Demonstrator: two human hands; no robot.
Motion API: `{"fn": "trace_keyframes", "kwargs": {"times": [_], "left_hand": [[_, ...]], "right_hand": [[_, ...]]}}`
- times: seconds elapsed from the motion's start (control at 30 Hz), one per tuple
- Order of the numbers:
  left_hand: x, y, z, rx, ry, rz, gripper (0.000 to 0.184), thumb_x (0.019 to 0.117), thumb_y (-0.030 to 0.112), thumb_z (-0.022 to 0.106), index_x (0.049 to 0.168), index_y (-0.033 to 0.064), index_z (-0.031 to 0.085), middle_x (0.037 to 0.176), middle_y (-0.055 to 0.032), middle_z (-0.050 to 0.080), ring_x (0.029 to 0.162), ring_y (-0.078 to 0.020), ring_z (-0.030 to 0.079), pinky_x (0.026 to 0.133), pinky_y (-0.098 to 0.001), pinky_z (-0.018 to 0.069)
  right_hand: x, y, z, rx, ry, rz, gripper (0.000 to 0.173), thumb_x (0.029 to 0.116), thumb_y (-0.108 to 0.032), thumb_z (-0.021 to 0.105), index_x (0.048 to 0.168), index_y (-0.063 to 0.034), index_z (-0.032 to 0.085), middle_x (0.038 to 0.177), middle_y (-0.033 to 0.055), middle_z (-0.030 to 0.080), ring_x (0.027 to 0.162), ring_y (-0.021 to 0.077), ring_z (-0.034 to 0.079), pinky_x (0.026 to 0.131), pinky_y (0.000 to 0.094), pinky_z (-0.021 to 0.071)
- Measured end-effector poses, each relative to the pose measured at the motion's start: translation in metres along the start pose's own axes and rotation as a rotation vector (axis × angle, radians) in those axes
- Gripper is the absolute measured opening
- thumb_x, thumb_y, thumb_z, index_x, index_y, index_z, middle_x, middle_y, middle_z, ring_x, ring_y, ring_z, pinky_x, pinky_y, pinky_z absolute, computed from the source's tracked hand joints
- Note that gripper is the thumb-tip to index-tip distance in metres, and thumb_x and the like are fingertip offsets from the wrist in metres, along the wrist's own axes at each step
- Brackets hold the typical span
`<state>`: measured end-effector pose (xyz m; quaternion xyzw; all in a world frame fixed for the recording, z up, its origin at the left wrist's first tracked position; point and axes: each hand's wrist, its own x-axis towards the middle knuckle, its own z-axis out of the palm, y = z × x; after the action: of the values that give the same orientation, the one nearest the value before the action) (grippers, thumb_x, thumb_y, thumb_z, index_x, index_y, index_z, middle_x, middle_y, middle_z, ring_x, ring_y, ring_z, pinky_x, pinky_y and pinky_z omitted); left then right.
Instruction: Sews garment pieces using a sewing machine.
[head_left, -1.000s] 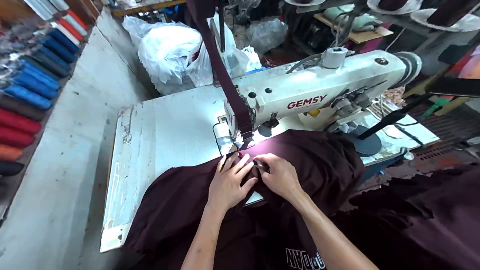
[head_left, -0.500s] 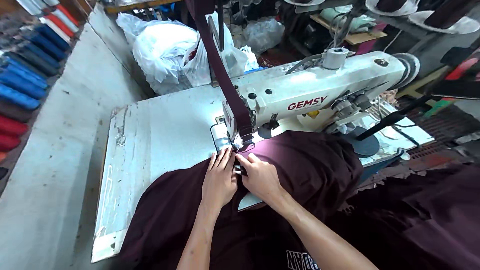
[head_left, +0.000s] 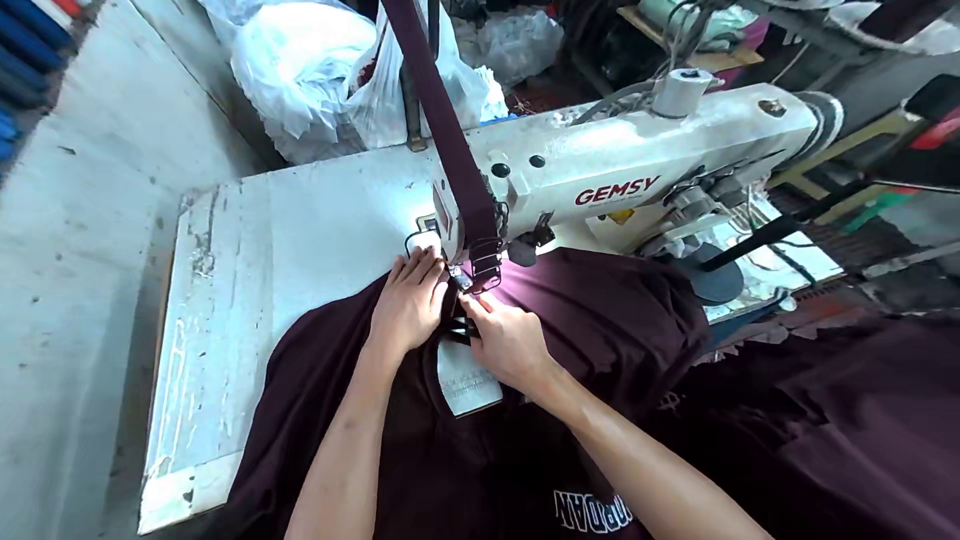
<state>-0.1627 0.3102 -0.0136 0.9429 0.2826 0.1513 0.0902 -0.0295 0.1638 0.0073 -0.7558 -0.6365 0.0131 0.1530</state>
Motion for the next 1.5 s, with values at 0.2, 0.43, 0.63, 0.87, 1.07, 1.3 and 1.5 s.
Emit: {"fn": "trace_keyframes", "kwargs": {"times": [0.2,0.43,0.63,0.87,1.07,1.3,1.5], "left_hand": [[0.005,0.025,-0.011,0.059,0.247,-0.183,0.034,0.103,0.018,0.049,0.128,0.0068,0.069,0.147,-0.0124,0.057,0.143,-0.0336,0.046,0.118,-0.0597,0.0316],[-0.044,0.083,-0.004,-0.546,0.376,-0.534,0.029,0.1046,0.012,0.048,0.126,-0.0028,0.062,0.109,-0.0132,0.069,0.086,-0.0157,0.07,0.078,-0.0325,0.061],[-0.055,0.082,0.005,-0.07,0.344,-0.297,0.027,0.0993,0.019,0.056,0.114,0.0107,0.077,0.114,-0.0111,0.069,0.107,-0.0285,0.065,0.092,-0.0402,0.0556],[-0.048,0.087,0.006,0.059,0.212,-0.286,0.038,0.0996,0.023,0.051,0.132,0.0225,0.07,0.126,-0.0103,0.065,0.111,-0.0287,0.063,0.089,-0.0438,0.0538],[-0.026,0.075,-0.001,0.078,0.202,-0.31,0.036,0.094,0.015,0.055,0.125,0.0167,0.073,0.135,-0.0072,0.064,0.122,-0.0285,0.062,0.093,-0.0528,0.0473],[-0.014,0.041,-0.005,0.04,0.045,-0.25,0.041,0.1034,0.041,0.047,0.138,0.0259,0.064,0.152,-0.0044,0.05,0.138,-0.0283,0.046,0.107,-0.0545,0.0385],[-0.053,0.071,-0.006,0.089,0.059,-0.221,0.038,0.1022,0.042,0.046,0.132,0.0336,0.068,0.153,-0.0047,0.051,0.136,-0.0295,0.051,0.106,-0.055,0.0398]], "right_hand": [[0.003,0.005,0.001,0.051,0.062,-0.022,0.031,0.0868,-0.017,0.06,0.114,-0.0135,0.074,0.093,0.0099,0.071,0.072,0.0298,0.071,0.054,0.0479,0.0524],[0.011,0.029,0.01,0.162,0.137,-0.108,0.027,0.0882,-0.02,0.064,0.113,-0.0165,0.076,0.093,0.0075,0.073,0.079,0.0284,0.072,0.059,0.0505,0.0556],[0.008,0.055,0.008,0.165,0.175,-0.283,0.032,0.0904,-0.017,0.063,0.119,-0.0205,0.075,0.086,0.0085,0.071,0.069,0.0276,0.069,0.054,0.0474,0.0535],[0.009,0.046,0.009,0.042,0.155,-0.232,0.042,0.0923,-0.019,0.058,0.132,-0.0273,0.072,0.082,0.008,0.068,0.066,0.0278,0.067,0.052,0.0457,0.0509],[0.027,0.021,-0.018,0.136,-0.154,-0.084,0.033,0.0967,-0.02,0.056,0.121,-0.008,0.073,0.111,0.0149,0.075,0.105,0.0349,0.071,0.084,0.0558,0.0549],[0.013,0.012,0.005,0.03,0.136,-0.04,0.031,0.0897,-0.023,0.062,0.117,-0.0179,0.076,0.115,0.0163,0.07,0.1,0.0347,0.071,0.065,0.0489,0.0578],[0.021,0.048,0.012,0.093,0.225,-0.338,0.026,0.0915,-0.024,0.062,0.112,-0.0185,0.077,0.11,0.0124,0.072,0.098,0.0304,0.071,0.072,0.047,0.0596]]}}
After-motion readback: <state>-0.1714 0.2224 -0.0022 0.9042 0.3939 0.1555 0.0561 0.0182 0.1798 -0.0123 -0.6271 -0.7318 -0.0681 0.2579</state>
